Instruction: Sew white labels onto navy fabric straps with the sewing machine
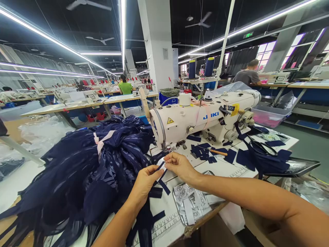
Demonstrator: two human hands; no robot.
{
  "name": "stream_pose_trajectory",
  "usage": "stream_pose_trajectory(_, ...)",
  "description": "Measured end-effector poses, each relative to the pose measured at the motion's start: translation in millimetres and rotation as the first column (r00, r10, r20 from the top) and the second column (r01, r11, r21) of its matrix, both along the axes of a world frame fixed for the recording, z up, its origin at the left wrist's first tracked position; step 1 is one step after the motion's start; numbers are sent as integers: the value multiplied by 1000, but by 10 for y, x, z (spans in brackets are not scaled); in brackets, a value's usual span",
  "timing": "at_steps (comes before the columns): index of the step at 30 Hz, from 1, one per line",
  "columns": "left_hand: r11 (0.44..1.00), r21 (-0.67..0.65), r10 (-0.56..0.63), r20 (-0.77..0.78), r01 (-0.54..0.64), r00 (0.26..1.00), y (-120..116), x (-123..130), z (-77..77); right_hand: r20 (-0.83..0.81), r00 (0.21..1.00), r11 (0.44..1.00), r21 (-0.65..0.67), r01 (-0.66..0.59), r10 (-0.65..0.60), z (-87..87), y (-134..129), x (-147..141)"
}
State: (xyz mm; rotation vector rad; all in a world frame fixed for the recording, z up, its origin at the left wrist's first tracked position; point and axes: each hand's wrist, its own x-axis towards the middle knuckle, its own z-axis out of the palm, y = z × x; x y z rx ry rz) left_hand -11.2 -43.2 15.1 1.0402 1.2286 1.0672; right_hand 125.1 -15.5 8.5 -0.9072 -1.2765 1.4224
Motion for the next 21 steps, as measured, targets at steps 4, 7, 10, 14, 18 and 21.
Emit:
stream_pose_trajectory(4, 1000, -6, -6, -19, 6, 1000, 0, 1, 7, -3, 1000, 1000, -7, -14, 14, -32, 16, 7)
stream_pose_trajectory(7, 1000, -7, -2, -44, 2, 999, 3, -1, 8, 1, 1000, 1000, 1, -15, 15, -70, 32, 1)
stream_pose_trajectory(10, 1000, -7, -10, -63, 9, 998, 6, -1, 14, 21, 1000, 1000, 15, -23, 22, -79, 39, 7)
stream_pose_trajectory(14, 1000, -8, -29, -72, 28, 997, 12, -1, 6, 47, 998, 999, 15, -50, 49, -51, 37, 41)
stream_pose_trajectory(18, 1000, 9, -11, -75, 12, 997, 37, -8, -43, 55, 997, 999, 10, -50, 49, -72, 43, 46)
stream_pose_trajectory(21, 1000, 14, -7, -72, 8, 997, 52, -9, -69, 47, 999, 999, 43, -25, 23, -143, 40, 18)
